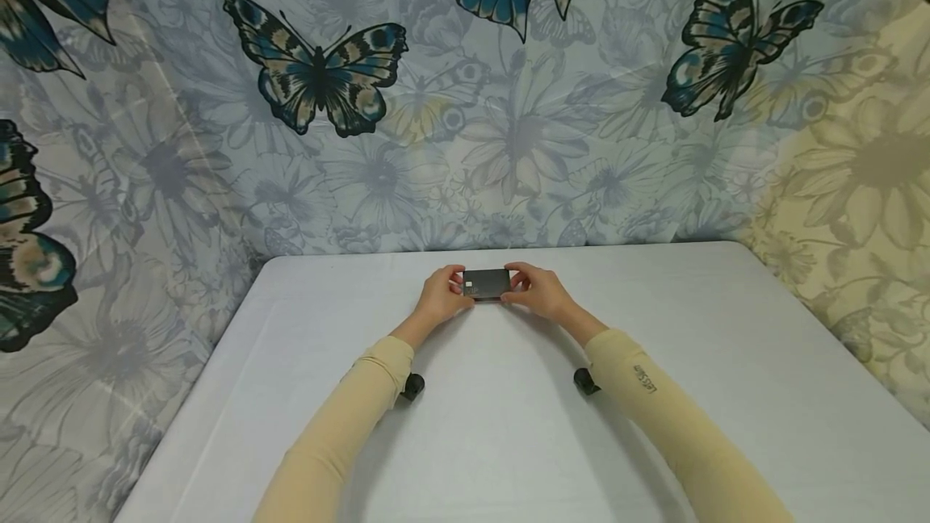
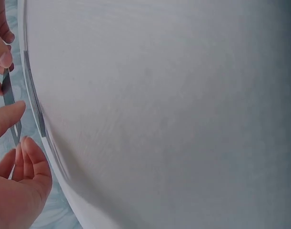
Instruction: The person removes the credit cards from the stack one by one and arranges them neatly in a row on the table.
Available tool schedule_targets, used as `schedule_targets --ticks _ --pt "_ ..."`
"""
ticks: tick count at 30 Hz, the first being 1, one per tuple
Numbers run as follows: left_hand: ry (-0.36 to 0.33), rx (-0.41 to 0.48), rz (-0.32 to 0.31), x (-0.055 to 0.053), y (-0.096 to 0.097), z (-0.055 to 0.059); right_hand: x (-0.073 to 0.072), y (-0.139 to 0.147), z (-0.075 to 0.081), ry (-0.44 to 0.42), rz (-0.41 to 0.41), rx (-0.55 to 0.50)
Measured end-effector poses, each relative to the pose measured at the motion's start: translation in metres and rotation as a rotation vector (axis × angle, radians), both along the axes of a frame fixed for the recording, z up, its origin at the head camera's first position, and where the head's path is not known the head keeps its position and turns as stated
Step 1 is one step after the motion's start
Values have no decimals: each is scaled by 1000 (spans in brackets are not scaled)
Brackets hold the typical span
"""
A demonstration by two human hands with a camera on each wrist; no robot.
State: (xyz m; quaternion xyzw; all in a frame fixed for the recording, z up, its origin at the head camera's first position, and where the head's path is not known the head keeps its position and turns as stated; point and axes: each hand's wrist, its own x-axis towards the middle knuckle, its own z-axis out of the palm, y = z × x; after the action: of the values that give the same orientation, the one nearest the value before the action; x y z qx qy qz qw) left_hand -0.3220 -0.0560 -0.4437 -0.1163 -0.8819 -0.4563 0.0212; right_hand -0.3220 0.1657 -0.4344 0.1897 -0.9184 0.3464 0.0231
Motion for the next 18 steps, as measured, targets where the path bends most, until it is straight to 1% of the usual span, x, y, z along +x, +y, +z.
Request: schedule_targets --ticks 3,8,12,18 --pt "16 22 -8 2 -1 3 3 0 2 11 10 -29" --pt "28 23 -23 8 -6 7 10 -1 4 22 8 -63" --pt "39 28 -36 15 -11 7 16 -2 3 29 25 -86" --pt "69 37 -64 29 -19 8 26 -3 2 11 62 -99"
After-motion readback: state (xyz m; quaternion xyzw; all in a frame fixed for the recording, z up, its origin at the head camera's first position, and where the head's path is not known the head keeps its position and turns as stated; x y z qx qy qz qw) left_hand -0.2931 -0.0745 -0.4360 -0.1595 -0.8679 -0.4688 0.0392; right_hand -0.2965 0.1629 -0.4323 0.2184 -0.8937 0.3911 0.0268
